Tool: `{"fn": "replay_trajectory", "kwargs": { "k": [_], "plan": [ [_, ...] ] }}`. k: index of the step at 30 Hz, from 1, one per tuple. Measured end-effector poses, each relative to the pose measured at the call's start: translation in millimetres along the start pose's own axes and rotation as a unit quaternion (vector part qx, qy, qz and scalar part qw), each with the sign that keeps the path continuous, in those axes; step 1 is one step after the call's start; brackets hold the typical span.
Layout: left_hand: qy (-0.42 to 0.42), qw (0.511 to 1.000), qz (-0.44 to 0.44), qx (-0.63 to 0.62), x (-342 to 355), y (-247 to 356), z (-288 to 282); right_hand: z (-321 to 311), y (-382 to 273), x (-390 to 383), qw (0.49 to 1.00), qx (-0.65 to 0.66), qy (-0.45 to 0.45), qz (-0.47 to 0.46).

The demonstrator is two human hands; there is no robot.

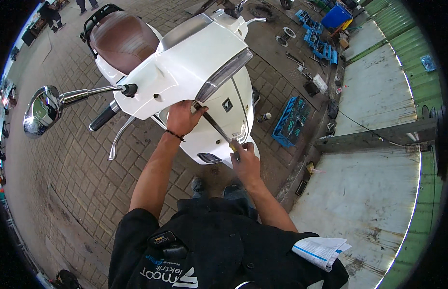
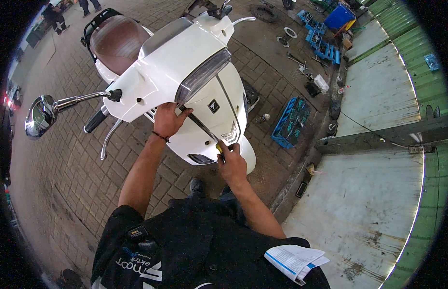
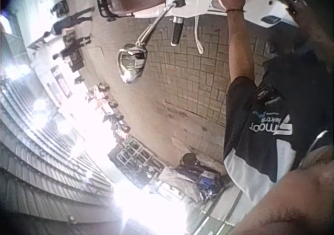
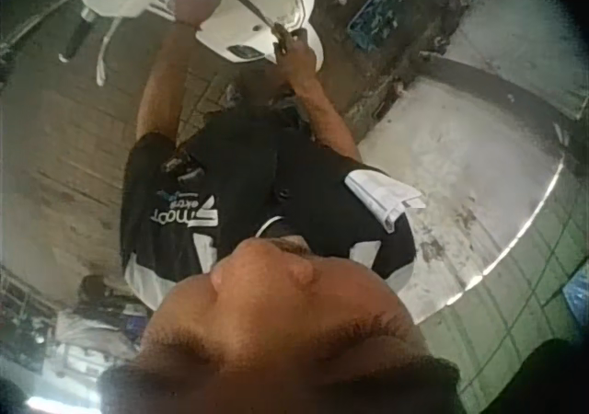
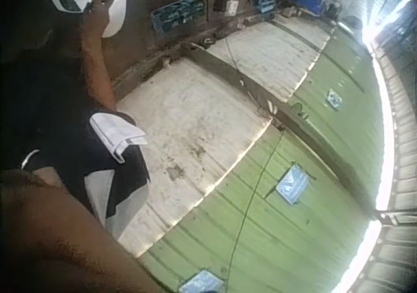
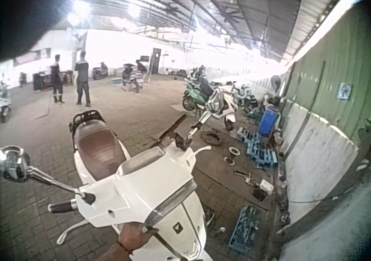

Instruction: The person removes a plastic cover from the front of a white scooter using a screwdriver and then works on internal components with the same tool.

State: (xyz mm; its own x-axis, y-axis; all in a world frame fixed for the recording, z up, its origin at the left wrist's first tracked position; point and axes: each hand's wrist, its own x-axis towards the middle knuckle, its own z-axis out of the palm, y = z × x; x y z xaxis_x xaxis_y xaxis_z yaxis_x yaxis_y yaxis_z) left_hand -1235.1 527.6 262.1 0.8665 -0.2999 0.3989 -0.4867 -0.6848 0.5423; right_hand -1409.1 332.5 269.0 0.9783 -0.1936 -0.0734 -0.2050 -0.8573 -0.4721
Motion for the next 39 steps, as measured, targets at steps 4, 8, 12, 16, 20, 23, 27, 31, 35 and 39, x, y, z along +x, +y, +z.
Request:
{"fn": "replay_trajectory", "kwargs": {
  "k": [4, 8, 12, 16, 20, 23, 27, 31, 35, 39],
  "plan": [
    [-0.015, 1.0, -0.005, -0.016, 2, -2, 0, -6, -3, 3, 0.999, -0.019, -0.012, -0.022],
    [-0.021, 1.0, -0.018, 0.008, 5, 1, 0, -12, -5, 10, 0.994, -0.075, -0.025, -0.075],
    [0.017, 0.999, 0.028, 0.0, 6, -1, 3, -17, -19, 20, 0.985, -0.139, -0.06, -0.077],
    [-0.002, 0.999, 0.032, -0.019, 6, 1, -1, -27, -25, 34, 0.978, -0.169, -0.094, -0.081],
    [-0.027, 1.0, -0.002, -0.003, 2, 0, 2, -37, -34, 50, 0.96, -0.215, -0.129, -0.123],
    [-0.026, 1.0, 0.003, -0.002, 3, 3, 4, -46, -40, 53, 0.96, -0.208, -0.144, -0.118],
    [0.034, 0.999, 0.033, -0.004, 1, 5, 5, -40, -41, 50, 0.963, -0.206, -0.134, -0.109],
    [-0.031, 0.999, -0.005, -0.023, 4, 4, 3, -45, -49, 54, 0.965, -0.201, -0.141, -0.095],
    [0.004, 0.999, 0.043, 0.023, 4, 7, -1, -13, -33, 23, 0.986, -0.143, -0.08, -0.028],
    [-0.066, 0.994, 0.048, 0.073, 4, 3, -6, -12, -13, 22, 0.993, -0.086, -0.068, -0.035]
  ]
}}
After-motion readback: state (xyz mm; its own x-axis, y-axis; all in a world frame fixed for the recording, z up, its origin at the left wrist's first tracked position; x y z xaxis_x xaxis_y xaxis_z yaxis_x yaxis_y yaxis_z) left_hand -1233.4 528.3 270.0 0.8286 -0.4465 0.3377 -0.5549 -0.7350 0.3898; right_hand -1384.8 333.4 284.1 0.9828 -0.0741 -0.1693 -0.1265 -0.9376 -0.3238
